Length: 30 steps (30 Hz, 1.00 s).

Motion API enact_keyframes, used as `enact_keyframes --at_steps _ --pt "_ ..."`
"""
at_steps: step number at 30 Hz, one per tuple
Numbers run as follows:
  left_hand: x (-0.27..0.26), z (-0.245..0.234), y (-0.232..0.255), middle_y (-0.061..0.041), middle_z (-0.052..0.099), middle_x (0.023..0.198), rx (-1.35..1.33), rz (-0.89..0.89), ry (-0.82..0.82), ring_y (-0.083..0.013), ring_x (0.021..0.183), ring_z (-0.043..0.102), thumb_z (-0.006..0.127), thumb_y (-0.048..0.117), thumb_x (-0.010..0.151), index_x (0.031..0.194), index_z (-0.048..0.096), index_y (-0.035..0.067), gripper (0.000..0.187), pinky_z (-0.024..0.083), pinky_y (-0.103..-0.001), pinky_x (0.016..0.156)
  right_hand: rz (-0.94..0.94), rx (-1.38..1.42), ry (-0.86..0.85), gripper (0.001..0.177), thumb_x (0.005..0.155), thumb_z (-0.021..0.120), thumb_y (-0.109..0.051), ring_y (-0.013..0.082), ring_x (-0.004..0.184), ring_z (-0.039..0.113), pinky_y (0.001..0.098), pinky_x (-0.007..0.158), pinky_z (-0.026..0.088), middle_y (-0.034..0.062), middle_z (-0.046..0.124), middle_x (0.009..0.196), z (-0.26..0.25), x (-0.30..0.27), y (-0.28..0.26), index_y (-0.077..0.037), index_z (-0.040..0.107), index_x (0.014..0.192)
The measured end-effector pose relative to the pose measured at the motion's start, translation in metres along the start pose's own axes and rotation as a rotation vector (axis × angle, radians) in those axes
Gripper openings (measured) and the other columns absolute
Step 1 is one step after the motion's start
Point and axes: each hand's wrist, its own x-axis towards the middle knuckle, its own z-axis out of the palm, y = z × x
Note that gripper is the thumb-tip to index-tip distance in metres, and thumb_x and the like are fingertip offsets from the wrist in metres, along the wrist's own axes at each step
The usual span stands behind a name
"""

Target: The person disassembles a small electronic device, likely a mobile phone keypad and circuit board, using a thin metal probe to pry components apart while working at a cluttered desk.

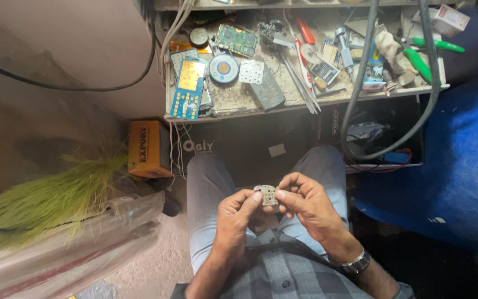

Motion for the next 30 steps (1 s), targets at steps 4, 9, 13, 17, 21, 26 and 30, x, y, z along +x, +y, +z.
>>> enact_keyframes --at_steps 4,9,13,17,21,26,30 --pt "0.005 -0.004 -0.006 -0.004 0.076 0.08 0.073 -0.006 -0.004 -0.008 0.064 0.066 0.069 0.022 0.095 0.099 0.075 0.001 0.022 0.052 -0.022 0.055 -0.095 -0.122 0.012 0.014 0.091 0.074 -0.006 0.0091 0.07 0.067 0.0211 0.057 0.051 0.0035 0.071 0.085 0.004 0.0 0.002 -0.002 0.066 0.102" --pt "0.015 -0.016 -0.026 -0.002 0.074 0.076 0.135 0.043 -0.009 -0.007 0.061 0.064 0.075 0.017 0.092 0.097 0.077 0.0 0.018 0.051 -0.022 0.051 -0.106 -0.264 0.048 0.012 0.091 0.074 -0.005 0.0061 0.067 0.063 0.0223 0.057 0.052 0.0009 0.07 0.081 0.002 -0.002 0.009 -0.002 0.068 0.101" --pt "0.02 -0.021 -0.035 -0.004 0.073 0.072 0.151 0.006 0.001 -0.0094 0.055 0.064 0.076 0.018 0.091 0.093 0.077 -0.002 0.02 0.051 -0.024 0.045 -0.151 -0.379 0.035 0.012 0.091 0.074 -0.007 0.0058 0.076 0.067 0.0221 0.065 0.056 0.0001 0.073 0.085 0.002 -0.002 0.007 -0.002 0.069 0.101" --pt "0.024 -0.02 -0.037 -0.005 0.073 0.07 0.142 -0.057 -0.006 -0.0105 0.054 0.064 0.077 0.017 0.09 0.092 0.077 -0.001 0.018 0.05 -0.025 0.045 -0.195 -0.663 0.097 0.01 0.089 0.076 -0.009 0.0058 0.077 0.069 0.0224 0.064 0.057 0.0007 0.076 0.082 0.004 -0.004 -0.004 -0.003 0.073 0.096" --pt "0.027 -0.019 -0.033 -0.005 0.075 0.071 0.171 -0.078 -0.009 -0.0109 0.054 0.066 0.075 0.017 0.089 0.09 0.077 0.0 0.017 0.051 -0.025 0.044 -0.198 -0.699 0.13 0.011 0.088 0.076 -0.01 0.0054 0.075 0.07 0.0229 0.063 0.056 0.0009 0.078 0.081 0.007 -0.001 -0.012 -0.004 0.075 0.097" --pt "0.026 -0.011 -0.028 -0.005 0.075 0.071 0.198 -0.005 0.051 -0.0093 0.055 0.066 0.076 0.016 0.09 0.088 0.077 -0.001 0.017 0.049 -0.024 0.044 -0.305 -0.807 0.222 0.016 0.085 0.076 -0.01 0.0075 0.077 0.072 0.0244 0.055 0.054 0.0022 0.078 0.087 0.013 -0.002 -0.025 -0.005 0.077 0.1" --pt "0.026 -0.005 -0.026 -0.004 0.076 0.073 0.191 0.006 0.107 -0.009 0.06 0.067 0.075 0.016 0.09 0.092 0.079 0.0 0.016 0.051 -0.023 0.051 -0.481 -0.923 0.119 0.014 0.085 0.079 -0.01 0.0126 0.078 0.075 0.0261 0.059 0.055 0.0042 0.077 0.088 0.02 -0.002 -0.035 -0.005 0.078 0.098"
